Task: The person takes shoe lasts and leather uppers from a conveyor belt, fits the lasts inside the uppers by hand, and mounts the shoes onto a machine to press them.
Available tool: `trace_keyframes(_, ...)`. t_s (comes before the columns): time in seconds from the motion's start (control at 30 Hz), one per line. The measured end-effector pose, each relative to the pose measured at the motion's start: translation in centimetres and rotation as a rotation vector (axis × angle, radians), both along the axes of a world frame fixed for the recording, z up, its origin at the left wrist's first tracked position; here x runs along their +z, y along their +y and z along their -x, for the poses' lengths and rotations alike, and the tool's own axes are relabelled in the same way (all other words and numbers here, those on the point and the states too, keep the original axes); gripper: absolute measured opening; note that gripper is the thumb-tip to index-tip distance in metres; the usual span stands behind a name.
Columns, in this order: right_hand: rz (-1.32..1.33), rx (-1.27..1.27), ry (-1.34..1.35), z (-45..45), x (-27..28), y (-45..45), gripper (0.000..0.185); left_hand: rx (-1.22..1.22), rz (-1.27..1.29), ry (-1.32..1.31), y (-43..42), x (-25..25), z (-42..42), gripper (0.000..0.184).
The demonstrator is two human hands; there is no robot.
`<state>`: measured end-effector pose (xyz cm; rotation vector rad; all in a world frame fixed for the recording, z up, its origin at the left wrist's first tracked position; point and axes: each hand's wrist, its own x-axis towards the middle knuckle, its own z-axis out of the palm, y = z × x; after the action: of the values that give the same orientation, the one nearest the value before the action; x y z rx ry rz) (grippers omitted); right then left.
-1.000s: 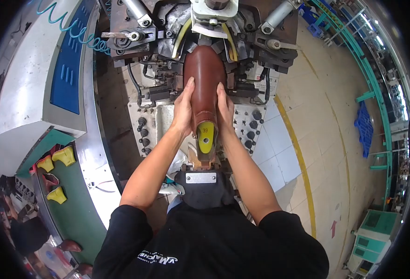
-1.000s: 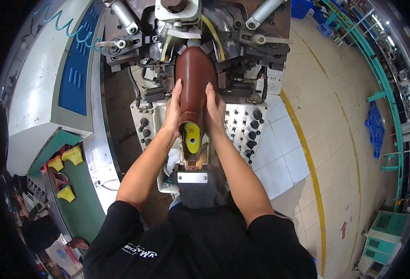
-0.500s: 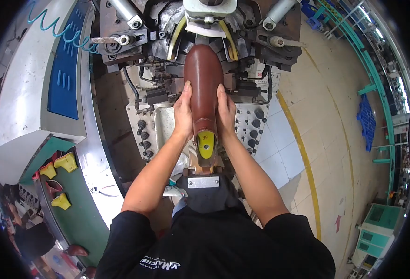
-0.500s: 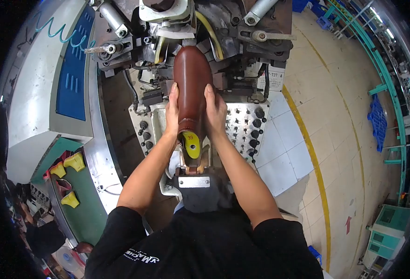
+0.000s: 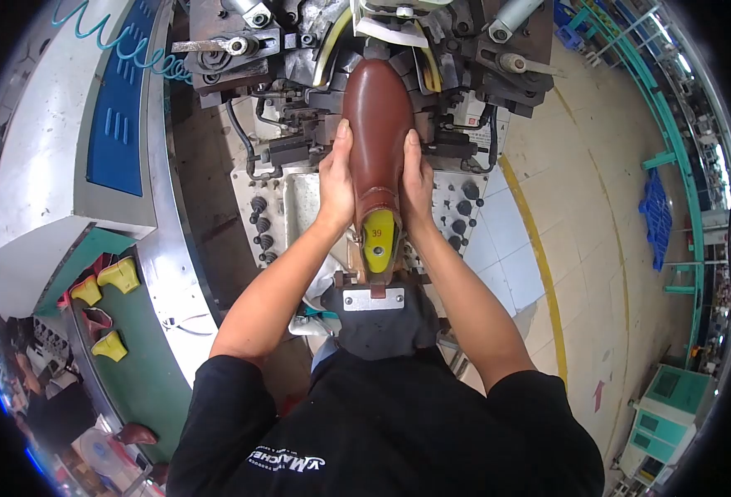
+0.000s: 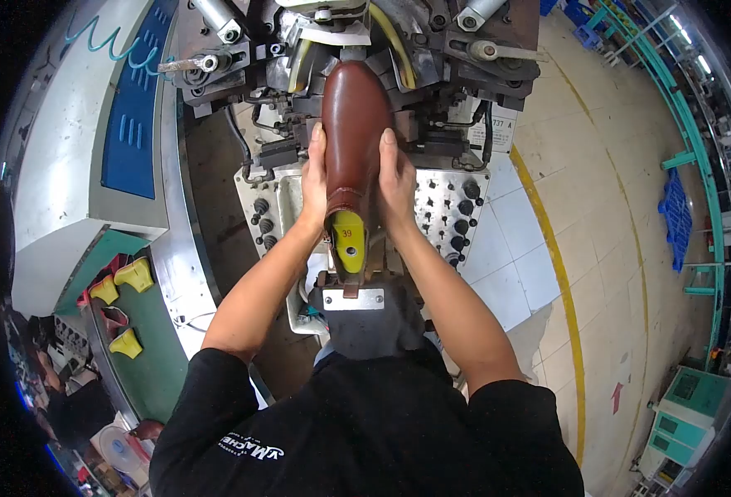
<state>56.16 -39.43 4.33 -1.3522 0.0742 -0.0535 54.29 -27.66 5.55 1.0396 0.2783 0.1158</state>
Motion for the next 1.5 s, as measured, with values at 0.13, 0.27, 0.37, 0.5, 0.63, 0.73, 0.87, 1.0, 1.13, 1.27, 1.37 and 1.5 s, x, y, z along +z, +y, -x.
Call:
trace_keyframes(0.13,-0.069,0.002,0.029,-0.2,-1.1,-0.2,0.057,-0.012,0.044,0.011,0.1,-0.1,0.0,0.074)
trace_keyframes(0.27,-0.125,-0.013,0.014,-0.7,-1.4,0.1,0.057,-0.004,0.035,-0.011,0.1,-0.1,-0.3,0.077)
trace_keyframes(0.37,-0.112,-0.035,-0.012,-0.7,-1.3,0.2,0.061,-0.001,0.030,-0.036,0.0,-0.5,-0.2,0.082)
trace_keyframes(0.5,-0.055,-0.060,0.065,-0.3,-0.8,0.0,0.065,-0.049,0.064,-0.009,0.0,1.3,1.4,0.090)
trace_keyframes(0.63,-0.059,0.045,0.218,2.1,-2.0,-2.8,0.067,-0.176,-0.107,0.112,2.2,-3.4,4.8,0.089)
trace_keyframes(0.73,-0.163,0.238,0.369,5.5,-1.3,-4.6,0.076,-0.132,-0.185,0.224,3.7,-7.7,10.6,0.089)
trace_keyframes(0.87,-0.291,0.354,0.260,4.2,-3.8,-3.7,0.077,-0.051,-0.147,0.434,5.0,-14.1,19.4,0.091)
trace_keyframes(1.0,-0.443,0.500,0.383,1.9,-6.4,-3.1,0.078,0.051,-0.039,0.584,5.8,-20.8,29.2,0.090)
trace_keyframes(1.13,-0.467,0.526,0.308,3.9,-5.1,-3.0,0.061,0.247,0.017,0.794,5.8,-23.6,37.5,0.087)
trace_keyframes(1.27,-0.481,0.484,0.295,4.9,-4.8,-3.0,0.053,0.415,-0.053,0.923,5.3,-25.0,42.9,0.070)
trace_keyframes(1.37,-0.478,0.446,0.289,5.0,-4.5,-2.5,0.055,0.430,-0.141,0.945,5.2,-27.0,45.3,0.062)
trace_keyframes(1.5,-0.463,0.424,0.265,5.0,-4.6,-2.4,0.055,0.295,-0.381,0.864,4.9,-29.2,47.8,0.051)
